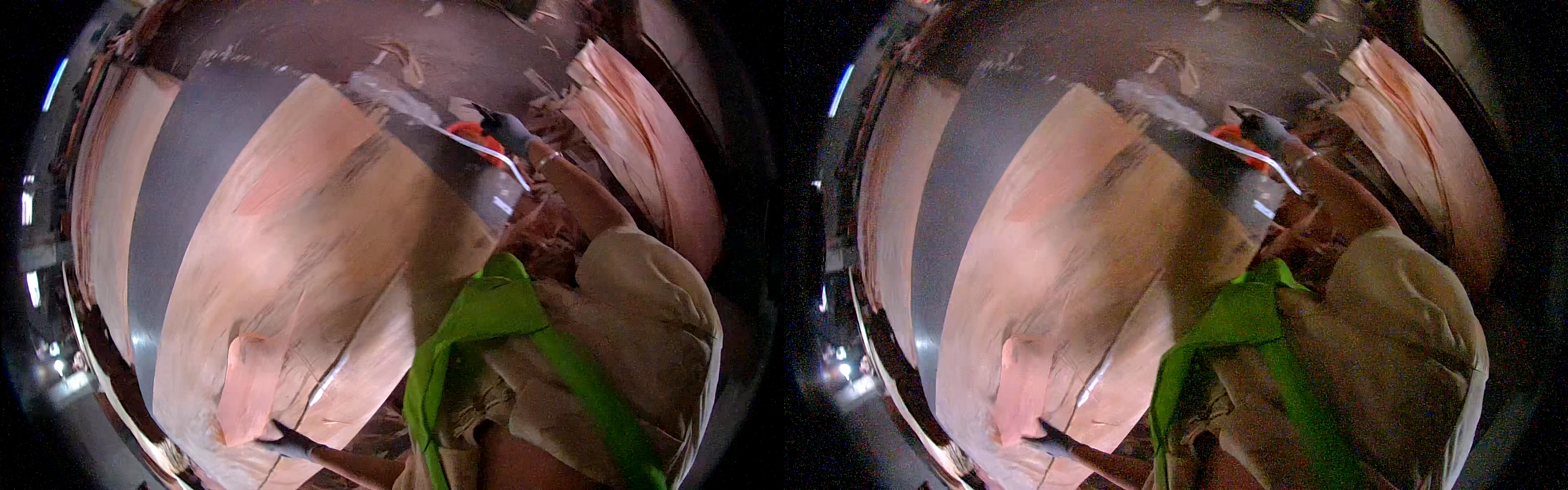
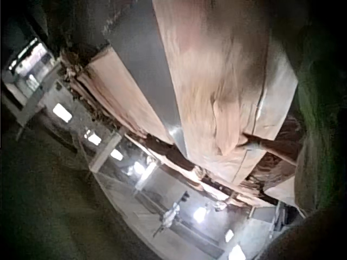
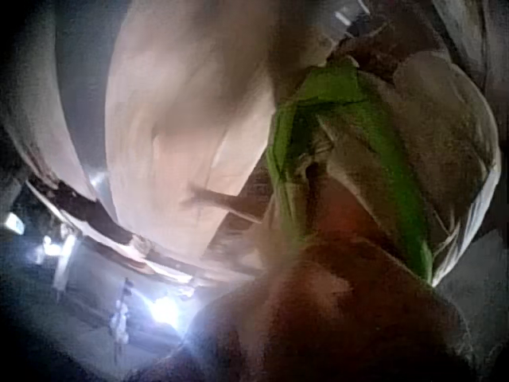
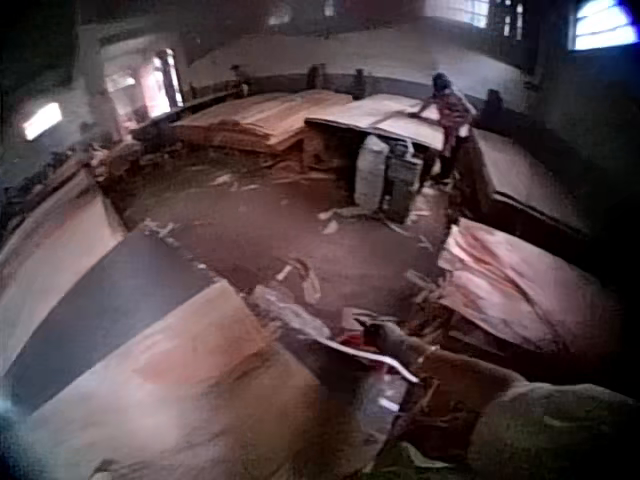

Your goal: The person processes wood veneer sheets by cutting off narrow strips and small pieces with a utility knife, then stacking the prepared sheets onto a large pile.

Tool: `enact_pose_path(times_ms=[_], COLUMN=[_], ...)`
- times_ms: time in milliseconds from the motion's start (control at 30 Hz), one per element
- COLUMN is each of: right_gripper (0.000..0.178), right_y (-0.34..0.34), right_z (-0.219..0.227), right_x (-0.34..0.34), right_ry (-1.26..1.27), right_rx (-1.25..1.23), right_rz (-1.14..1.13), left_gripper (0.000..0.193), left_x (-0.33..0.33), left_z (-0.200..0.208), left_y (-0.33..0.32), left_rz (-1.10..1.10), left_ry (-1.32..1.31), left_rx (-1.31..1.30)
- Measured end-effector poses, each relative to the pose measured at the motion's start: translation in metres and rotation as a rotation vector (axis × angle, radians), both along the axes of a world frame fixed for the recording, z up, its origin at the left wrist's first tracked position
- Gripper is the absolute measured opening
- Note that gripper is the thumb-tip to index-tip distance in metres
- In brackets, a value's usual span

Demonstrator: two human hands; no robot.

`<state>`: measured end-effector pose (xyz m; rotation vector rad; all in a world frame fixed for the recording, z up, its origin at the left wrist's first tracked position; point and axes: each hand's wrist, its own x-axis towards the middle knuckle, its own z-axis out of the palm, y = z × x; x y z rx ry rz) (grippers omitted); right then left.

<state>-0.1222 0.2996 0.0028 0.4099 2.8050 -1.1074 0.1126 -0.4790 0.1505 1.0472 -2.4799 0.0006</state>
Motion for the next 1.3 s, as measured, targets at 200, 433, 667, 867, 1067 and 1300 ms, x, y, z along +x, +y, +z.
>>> enact_pose_path(times_ms=[200, 433, 667, 867, 1067, 1300], right_gripper=[0.034, 0.021, 0.013, 0.016, 0.036, 0.025], right_y=[0.005, -0.041, -0.033, -0.059, -0.091, -0.109], right_z=[-0.052, -0.052, -0.008, 0.083, 0.147, 0.152], right_x=[0.163, 0.204, 0.203, 0.177, 0.141, 0.079], right_ry=[-0.101, -0.226, -0.155, -0.118, -0.037, 0.023], right_rx=[-0.553, -0.733, -0.391, -0.908, -0.997, -0.950], right_rz=[-0.157, -0.188, 0.067, -0.046, 0.028, 0.266], left_gripper=[0.035, 0.042, 0.038, 0.028, 0.026, 0.020], left_x=[-0.041, -0.110, -0.140, -0.163, -0.190, -0.220], left_z=[0.029, 0.130, 0.091, 0.004, -0.050, -0.078], left_y=[0.044, 0.188, 0.241, 0.290, 0.356, 0.395], left_rz=[-0.510, -0.845, -1.176, -1.386, -1.737, -1.628], left_ry=[-0.051, -0.154, -0.272, -0.298, -0.346, -0.293], left_rx=[0.366, -0.228, -0.200, 0.457, 0.557, 0.809])
